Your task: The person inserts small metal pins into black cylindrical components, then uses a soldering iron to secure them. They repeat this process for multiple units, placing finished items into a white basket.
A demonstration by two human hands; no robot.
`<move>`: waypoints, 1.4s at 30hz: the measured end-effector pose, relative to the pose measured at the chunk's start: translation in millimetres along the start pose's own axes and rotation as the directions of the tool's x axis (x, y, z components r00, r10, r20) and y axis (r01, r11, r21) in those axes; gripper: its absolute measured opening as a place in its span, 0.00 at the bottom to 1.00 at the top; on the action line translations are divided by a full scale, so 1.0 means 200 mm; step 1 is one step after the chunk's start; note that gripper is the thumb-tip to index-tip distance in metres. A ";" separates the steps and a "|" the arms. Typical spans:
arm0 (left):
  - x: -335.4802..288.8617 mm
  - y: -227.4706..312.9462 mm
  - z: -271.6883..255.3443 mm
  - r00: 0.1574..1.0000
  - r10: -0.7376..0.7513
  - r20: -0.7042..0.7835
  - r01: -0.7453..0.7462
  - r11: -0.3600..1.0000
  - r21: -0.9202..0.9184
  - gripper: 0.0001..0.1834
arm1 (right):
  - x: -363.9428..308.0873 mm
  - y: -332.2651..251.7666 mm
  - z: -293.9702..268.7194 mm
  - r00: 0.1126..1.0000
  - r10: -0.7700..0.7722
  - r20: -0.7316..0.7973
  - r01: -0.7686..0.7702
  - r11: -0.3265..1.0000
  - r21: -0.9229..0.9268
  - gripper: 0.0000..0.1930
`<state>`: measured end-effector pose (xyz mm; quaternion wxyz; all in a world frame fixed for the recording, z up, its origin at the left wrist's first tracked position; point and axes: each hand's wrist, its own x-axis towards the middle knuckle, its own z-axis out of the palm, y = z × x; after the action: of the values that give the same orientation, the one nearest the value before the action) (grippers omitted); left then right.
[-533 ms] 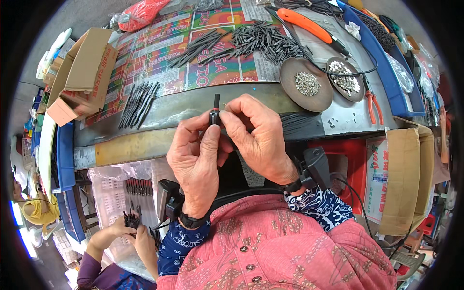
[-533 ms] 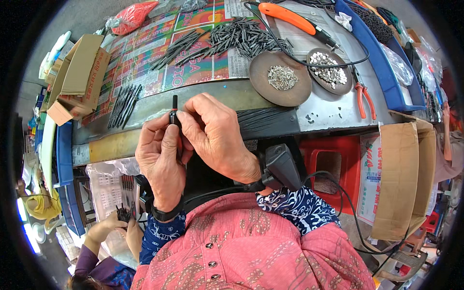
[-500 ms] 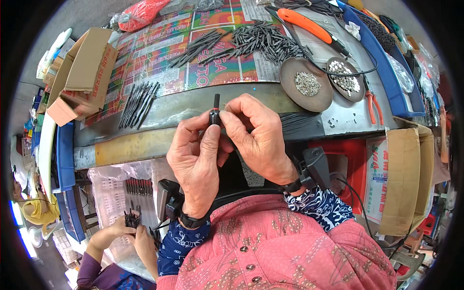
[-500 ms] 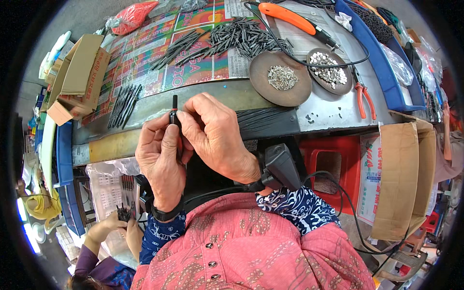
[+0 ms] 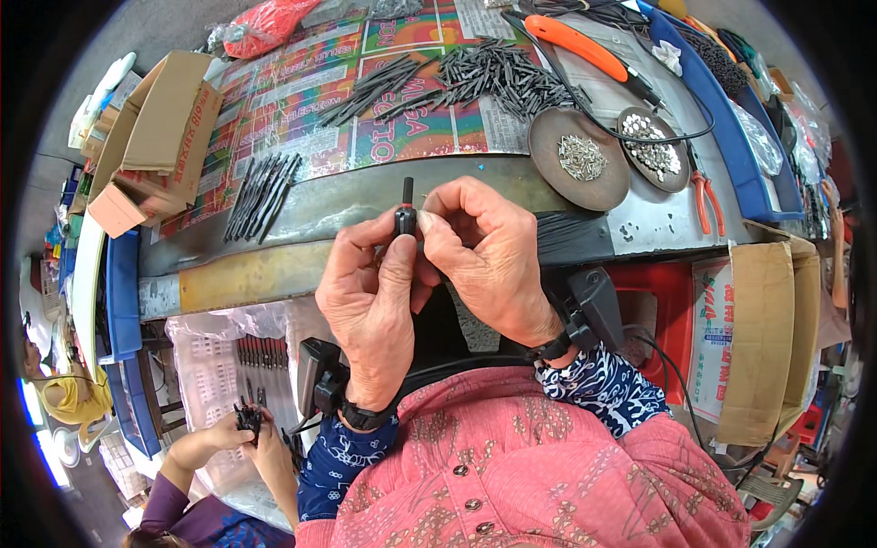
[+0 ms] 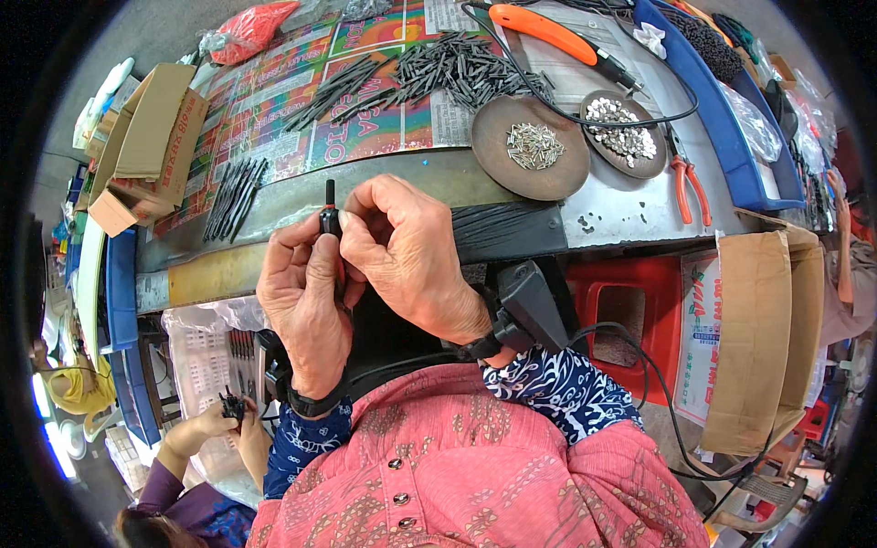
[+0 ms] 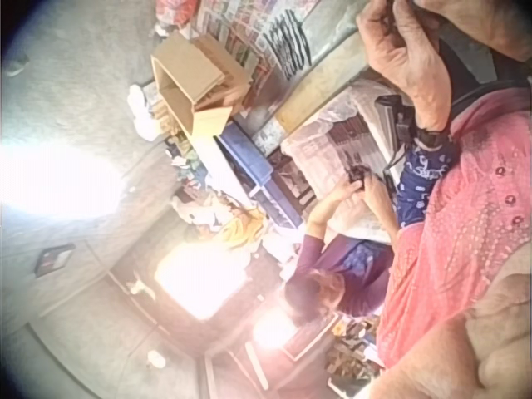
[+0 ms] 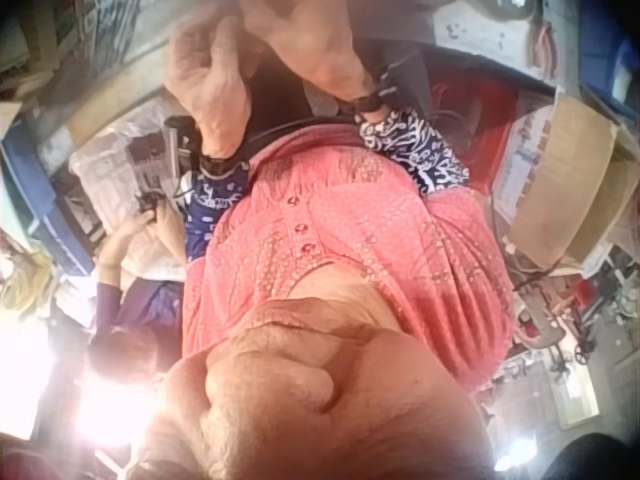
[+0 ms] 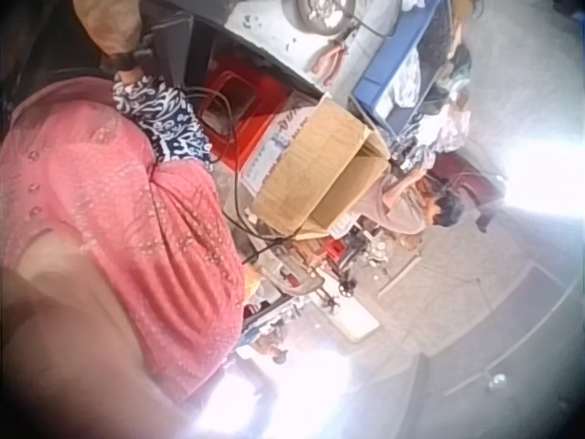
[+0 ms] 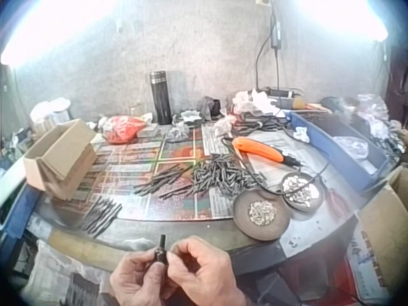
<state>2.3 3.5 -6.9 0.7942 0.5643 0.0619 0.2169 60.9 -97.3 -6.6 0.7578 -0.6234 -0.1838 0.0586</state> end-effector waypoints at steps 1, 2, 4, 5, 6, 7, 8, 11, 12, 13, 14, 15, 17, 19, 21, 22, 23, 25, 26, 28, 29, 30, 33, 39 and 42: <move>0.00 0.00 0.00 1.000 -0.011 -0.004 0.011 1.000 0.001 0.10 | 0.00 0.01 0.00 0.997 -0.082 0.002 0.082 0.994 -0.078 0.04; 0.00 0.00 0.00 1.000 -0.010 0.004 0.010 1.000 -0.016 0.10 | 0.01 0.02 -0.01 0.986 -0.164 0.010 0.163 0.974 -0.154 0.04; 0.01 0.00 -0.01 1.000 -0.021 0.010 0.021 0.999 -0.050 0.09 | 0.02 0.03 -0.01 0.922 -0.386 0.034 0.376 0.871 -0.315 0.06; 0.01 0.01 -0.01 0.999 -0.022 0.026 0.023 0.998 -0.065 0.09 | 0.03 0.04 -0.01 0.853 -0.518 0.057 0.496 0.773 -0.396 0.07; 0.01 0.01 -0.02 0.999 -0.022 0.042 0.026 0.996 -0.081 0.09 | 0.04 0.05 -0.02 0.767 -0.634 0.099 0.596 0.646 -0.477 0.08; 0.01 0.01 -0.02 0.998 -0.023 0.057 0.029 0.995 -0.095 0.09 | 0.05 0.05 -0.02 0.742 -0.662 0.104 0.618 0.615 -0.490 0.07; 0.01 0.01 -0.02 0.998 -0.027 0.058 0.033 0.994 -0.105 0.09 | 0.05 0.05 -0.02 0.726 -0.677 0.120 0.633 0.590 -0.501 0.08; 0.01 0.01 -0.02 0.998 -0.032 0.061 0.039 0.992 -0.119 0.10 | 0.05 0.03 -0.03 0.712 -0.688 0.143 0.650 0.567 -0.506 0.10; 0.01 0.01 -0.02 0.998 -0.031 0.061 0.038 0.993 -0.111 0.10 | 0.05 0.03 -0.04 0.753 -0.645 0.131 0.616 0.620 -0.487 0.09; 0.02 0.01 -0.02 0.998 -0.029 0.061 0.035 0.994 -0.104 0.10 | 0.04 0.02 -0.04 0.789 -0.602 0.122 0.581 0.667 -0.467 0.08; 0.02 0.01 -0.02 0.998 -0.028 0.054 0.033 0.994 -0.105 0.10 | 0.03 0.02 -0.04 0.859 -0.505 0.084 0.496 0.782 -0.378 0.07; 0.02 0.02 -0.02 0.999 -0.027 0.046 0.032 0.994 -0.105 0.10 | 0.03 0.01 -0.04 0.915 -0.398 0.059 0.398 0.873 -0.281 0.06; 0.02 0.02 -0.02 0.999 -0.023 0.039 0.027 0.996 -0.087 0.10 | 0.02 0.01 -0.03 0.979 -0.202 0.031 0.203 0.976 -0.080 0.05; 0.02 0.01 -0.02 0.999 -0.011 0.040 0.013 0.998 -0.053 0.10 | 0.02 0.01 -0.03 0.989 -0.142 0.037 0.144 0.988 -0.059 0.05; 0.01 0.02 -0.02 0.999 -0.012 0.035 0.013 0.999 -0.029 0.10 | 0.02 0.02 -0.02 0.988 -0.149 0.035 0.152 0.985 -0.079 0.05; 0.01 0.02 -0.01 0.999 -0.012 0.033 0.012 1.000 -0.018 0.10 | 0.02 0.02 -0.02 0.981 -0.193 0.031 0.196 0.975 -0.109 0.05; 0.01 0.02 -0.01 1.000 -0.013 0.027 0.014 1.000 -0.020 0.10 | 0.02 0.02 -0.01 0.975 -0.218 0.026 0.220 0.966 -0.139 0.06; 0.01 0.02 -0.01 1.000 -0.016 0.012 0.017 1.000 -0.024 0.10 | 0.02 0.02 -0.01 0.980 -0.197 0.026 0.199 0.967 -0.157 0.06; 0.01 0.02 -0.01 1.000 -0.013 0.010 0.013 1.000 -0.019 0.10 | 0.01 0.02 -0.01 0.980 -0.198 0.023 0.199 0.965 -0.170 0.05; 0.00 0.02 0.00 1.000 -0.006 0.006 0.006 1.000 -0.012 0.10 | 0.01 0.01 -0.01 0.994 -0.111 0.011 0.111 0.986 -0.121 0.05; 0.01 0.01 0.00 1.000 -0.003 0.010 0.003 1.000 -0.005 0.10 | 0.00 0.01 -0.01 0.996 -0.088 0.005 0.088 0.991 -0.103 0.05; 0.01 0.02 0.00 1.000 0.000 0.013 0.000 1.000 0.002 0.10 | 0.00 0.00 -0.01 0.998 -0.056 0.008 0.056 0.996 -0.071 0.05; 0.00 0.01 0.00 1.000 -0.001 0.004 0.001 1.000 0.031 0.10 | 0.00 -0.01 0.00 1.000 -0.008 0.015 0.008 1.000 -0.006 0.05; 0.00 0.01 0.00 1.000 0.013 0.012 -0.014 0.999 0.034 0.10 | 0.00 -0.03 -0.01 0.998 0.051 0.029 -0.052 0.997 0.063 0.05; 0.00 0.00 0.00 1.000 0.005 0.009 -0.005 1.000 0.017 0.10 | 0.00 -0.02 -0.01 1.000 0.009 0.020 -0.009 1.000 0.000 0.03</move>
<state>2.4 4.0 -6.1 0.7890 0.5723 0.0587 0.2158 61.5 -99.7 -3.5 0.7555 -0.6237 -0.1887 0.0682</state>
